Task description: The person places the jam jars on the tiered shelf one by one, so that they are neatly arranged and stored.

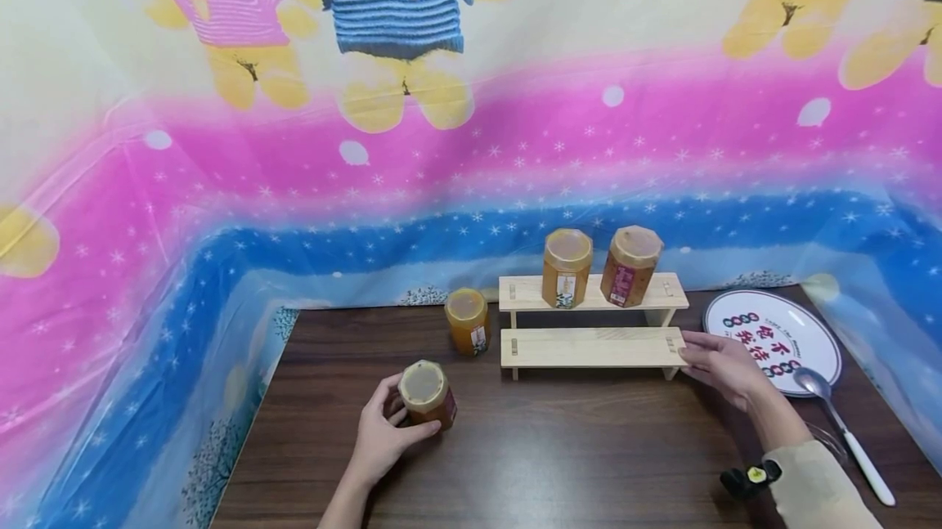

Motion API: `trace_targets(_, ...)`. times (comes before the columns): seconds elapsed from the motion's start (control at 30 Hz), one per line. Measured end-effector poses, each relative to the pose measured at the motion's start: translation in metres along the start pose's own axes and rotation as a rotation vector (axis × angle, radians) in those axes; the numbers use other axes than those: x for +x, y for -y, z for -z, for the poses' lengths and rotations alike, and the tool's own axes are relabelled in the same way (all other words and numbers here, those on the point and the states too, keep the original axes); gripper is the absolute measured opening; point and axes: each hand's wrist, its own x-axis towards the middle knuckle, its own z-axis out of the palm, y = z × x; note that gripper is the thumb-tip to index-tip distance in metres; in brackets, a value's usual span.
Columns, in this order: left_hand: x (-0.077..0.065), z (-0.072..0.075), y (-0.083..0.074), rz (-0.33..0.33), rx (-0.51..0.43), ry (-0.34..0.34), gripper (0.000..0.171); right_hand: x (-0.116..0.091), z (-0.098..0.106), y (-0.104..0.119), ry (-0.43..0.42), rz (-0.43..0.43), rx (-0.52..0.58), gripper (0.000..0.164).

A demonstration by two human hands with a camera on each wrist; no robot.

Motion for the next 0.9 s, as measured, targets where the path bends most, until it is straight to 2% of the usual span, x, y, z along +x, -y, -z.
trace_targets(0.57,-0.002,-0.004,-0.004,-0.037,-0.002,-0.011,0.081,0.002,0.003,-0.002,-0.008,-0.021,-0.012,0.071)
trace_targets(0.9,0.0,-0.017,-0.02,-0.074,0.001,-0.025,0.077,0.004,0.003,-0.005,-0.01,-0.025,-0.005,0.07)
